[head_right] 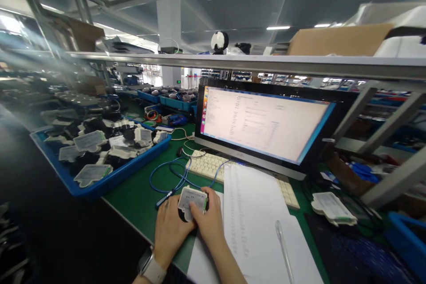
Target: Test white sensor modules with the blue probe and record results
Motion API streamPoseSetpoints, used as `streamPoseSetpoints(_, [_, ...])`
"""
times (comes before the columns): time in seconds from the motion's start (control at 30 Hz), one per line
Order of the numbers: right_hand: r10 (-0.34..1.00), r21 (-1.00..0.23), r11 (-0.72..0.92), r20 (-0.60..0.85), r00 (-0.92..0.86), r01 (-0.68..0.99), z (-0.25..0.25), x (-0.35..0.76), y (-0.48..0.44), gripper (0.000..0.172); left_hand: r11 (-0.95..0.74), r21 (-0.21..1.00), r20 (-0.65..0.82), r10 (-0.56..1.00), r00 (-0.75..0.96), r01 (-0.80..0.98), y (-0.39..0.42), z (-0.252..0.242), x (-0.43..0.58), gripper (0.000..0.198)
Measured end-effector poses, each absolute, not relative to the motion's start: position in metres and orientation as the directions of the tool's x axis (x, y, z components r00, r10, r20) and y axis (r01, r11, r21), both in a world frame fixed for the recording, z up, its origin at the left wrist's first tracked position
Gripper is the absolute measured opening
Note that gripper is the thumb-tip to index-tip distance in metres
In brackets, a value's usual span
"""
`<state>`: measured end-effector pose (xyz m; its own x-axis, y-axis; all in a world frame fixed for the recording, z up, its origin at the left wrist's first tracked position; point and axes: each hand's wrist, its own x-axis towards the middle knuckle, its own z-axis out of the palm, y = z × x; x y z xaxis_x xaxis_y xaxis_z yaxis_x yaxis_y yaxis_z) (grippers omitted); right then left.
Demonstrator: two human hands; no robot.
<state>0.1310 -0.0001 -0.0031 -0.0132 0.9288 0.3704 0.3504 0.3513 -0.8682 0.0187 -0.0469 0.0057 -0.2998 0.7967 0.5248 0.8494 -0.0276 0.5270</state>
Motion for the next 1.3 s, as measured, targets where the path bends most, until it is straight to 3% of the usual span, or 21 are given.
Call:
streamPoseSetpoints(0.67, [0.929,-0.877,0.354,0.371,-0.01,0.324,-0.009,0.133,0.004,0.038,-0.028,0.548,0.541,0.774,-0.329,0.836,-0.047,0.005,0.022,0.027])
streamPoseSetpoints(0.97, [0.954,-0.892,0.285,0.301,-0.01,0.352,-0.01,0.135,0.008,0.045,0.036,0.672,0.414,0.81,-0.415,0.74,-0.048,0.007,0.026,0.028])
streamPoseSetpoints(1.3, [0.985,-0.914,0.17,0.158,-0.064,0.369,-0.019,0.145,0.024,0.058,0.058,0.783,0.328,0.807,-0.492,0.619,-0.034,-0.04,0.033,0.06])
